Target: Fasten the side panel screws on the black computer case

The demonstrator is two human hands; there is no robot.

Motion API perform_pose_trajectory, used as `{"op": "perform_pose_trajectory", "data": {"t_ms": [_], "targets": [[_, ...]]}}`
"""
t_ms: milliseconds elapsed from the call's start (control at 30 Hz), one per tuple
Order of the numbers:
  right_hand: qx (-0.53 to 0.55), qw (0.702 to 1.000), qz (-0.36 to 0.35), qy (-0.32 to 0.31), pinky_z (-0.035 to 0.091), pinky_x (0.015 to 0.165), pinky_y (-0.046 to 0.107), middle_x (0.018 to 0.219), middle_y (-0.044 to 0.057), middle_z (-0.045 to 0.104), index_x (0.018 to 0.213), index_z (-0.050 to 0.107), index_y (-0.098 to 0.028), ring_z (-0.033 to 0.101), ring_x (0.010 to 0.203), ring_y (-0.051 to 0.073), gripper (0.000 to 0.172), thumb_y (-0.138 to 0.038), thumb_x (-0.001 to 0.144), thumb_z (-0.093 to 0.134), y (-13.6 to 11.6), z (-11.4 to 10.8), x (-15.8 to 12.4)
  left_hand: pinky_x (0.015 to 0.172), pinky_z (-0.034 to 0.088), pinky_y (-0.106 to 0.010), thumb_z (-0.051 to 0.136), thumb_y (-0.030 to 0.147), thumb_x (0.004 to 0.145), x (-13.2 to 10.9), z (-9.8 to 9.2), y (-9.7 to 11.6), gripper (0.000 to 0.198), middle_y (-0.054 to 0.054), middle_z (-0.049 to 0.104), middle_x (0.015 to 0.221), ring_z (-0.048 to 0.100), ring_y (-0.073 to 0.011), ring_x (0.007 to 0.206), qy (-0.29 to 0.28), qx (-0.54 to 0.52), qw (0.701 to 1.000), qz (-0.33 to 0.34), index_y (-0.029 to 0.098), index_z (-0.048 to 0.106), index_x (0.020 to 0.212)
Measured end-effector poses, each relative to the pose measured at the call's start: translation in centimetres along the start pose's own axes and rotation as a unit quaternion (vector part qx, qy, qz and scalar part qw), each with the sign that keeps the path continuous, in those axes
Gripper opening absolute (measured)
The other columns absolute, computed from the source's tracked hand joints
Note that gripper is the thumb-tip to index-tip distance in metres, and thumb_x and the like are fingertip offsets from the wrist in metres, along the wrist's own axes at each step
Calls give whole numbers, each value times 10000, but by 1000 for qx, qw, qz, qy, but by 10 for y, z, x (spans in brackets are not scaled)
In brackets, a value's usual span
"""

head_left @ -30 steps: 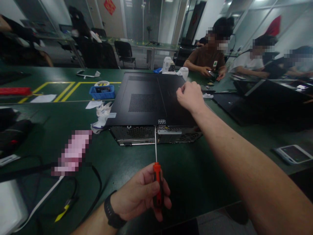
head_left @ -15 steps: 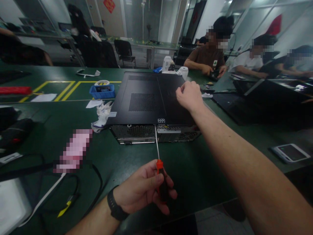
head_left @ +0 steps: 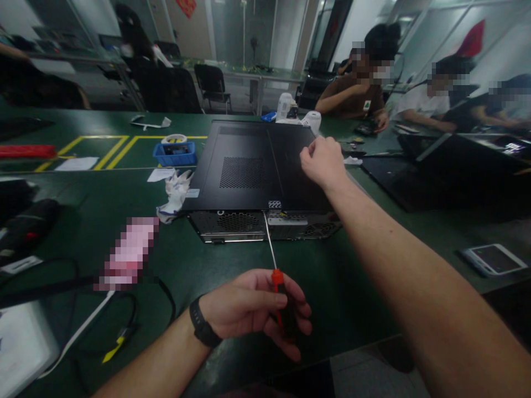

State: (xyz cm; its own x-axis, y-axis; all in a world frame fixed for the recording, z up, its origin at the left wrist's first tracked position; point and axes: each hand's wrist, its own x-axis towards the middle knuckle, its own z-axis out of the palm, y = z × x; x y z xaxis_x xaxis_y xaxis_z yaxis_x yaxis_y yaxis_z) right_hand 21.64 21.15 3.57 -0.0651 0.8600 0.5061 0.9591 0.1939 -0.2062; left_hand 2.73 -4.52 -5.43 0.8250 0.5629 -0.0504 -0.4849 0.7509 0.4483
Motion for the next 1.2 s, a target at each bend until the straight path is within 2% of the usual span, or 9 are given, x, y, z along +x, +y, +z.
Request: {"op": "perform_pose_trajectory", "data": {"t_ms": [67,200,467,600,733,867,1033,1200], "targets": [[0,1000,-1,0,455,1018,558,1093,208,625,976,651,-128,586,1133,367,266,-308,942,459,1,1,1,808,675,-438,723,169,901,0,-3,0,241,-164,762,1113,771,-278,1019,-12,0,1000,1,104,732,1133],[0,1000,-4,6,461,1008,554,1072,194,626,961,648,-142,582,1110,352,251,-304,942,458,2,2,2,804,678,-418,737,218,917,-3,-8,-6,256,-158,768,1109,774,-290,1043,-24,-9,1000,9,111,726,1149],[4,1000,-3,-6,444,1021,544,1100,197,622,953,629,-155,554,1154,355,216,-287,933,460,3,1,2,627,668,-292,764,272,917,-3,-21,-23,216,-103,789,1022,802,-248,945,-13,-24,998,51,163,686,1086],[4,1000,-3,0,437,1024,527,1103,193,616,950,621,-158,551,1164,353,209,-284,941,454,2,0,0,718,684,-348,701,304,967,-3,-20,-26,190,-104,797,1046,801,-238,958,-18,-29,997,65,170,656,1094],[-2,1000,1,-6,433,1019,523,1121,197,609,984,631,-142,555,1159,353,243,-293,959,442,0,-1,-1,662,678,-309,652,298,997,-4,-18,-24,179,-112,794,1080,799,-248,976,-28,-35,997,62,179,654,1131],[0,1000,-3,-5,433,1021,533,1100,197,606,980,628,-141,558,1153,359,230,-285,960,450,3,1,1,698,686,-342,629,334,1010,-7,-13,-20,242,-134,782,1089,791,-259,1001,-12,-46,998,48,145,685,1150],[15,1000,-14,17,445,1019,519,1032,182,618,913,616,-159,574,1100,345,162,-259,934,490,7,5,3,789,686,-382,662,212,981,-10,-7,-17,260,-151,761,1161,764,-277,1092,1,-35,998,43,121,692,1222],[17,1000,-9,18,457,996,527,1033,184,618,905,620,-160,576,1093,347,165,-265,931,496,6,5,3,762,686,-368,736,221,936,-7,-10,-22,212,-100,780,1071,787,-248,1015,-9,-31,997,65,162,700,1136]]}}
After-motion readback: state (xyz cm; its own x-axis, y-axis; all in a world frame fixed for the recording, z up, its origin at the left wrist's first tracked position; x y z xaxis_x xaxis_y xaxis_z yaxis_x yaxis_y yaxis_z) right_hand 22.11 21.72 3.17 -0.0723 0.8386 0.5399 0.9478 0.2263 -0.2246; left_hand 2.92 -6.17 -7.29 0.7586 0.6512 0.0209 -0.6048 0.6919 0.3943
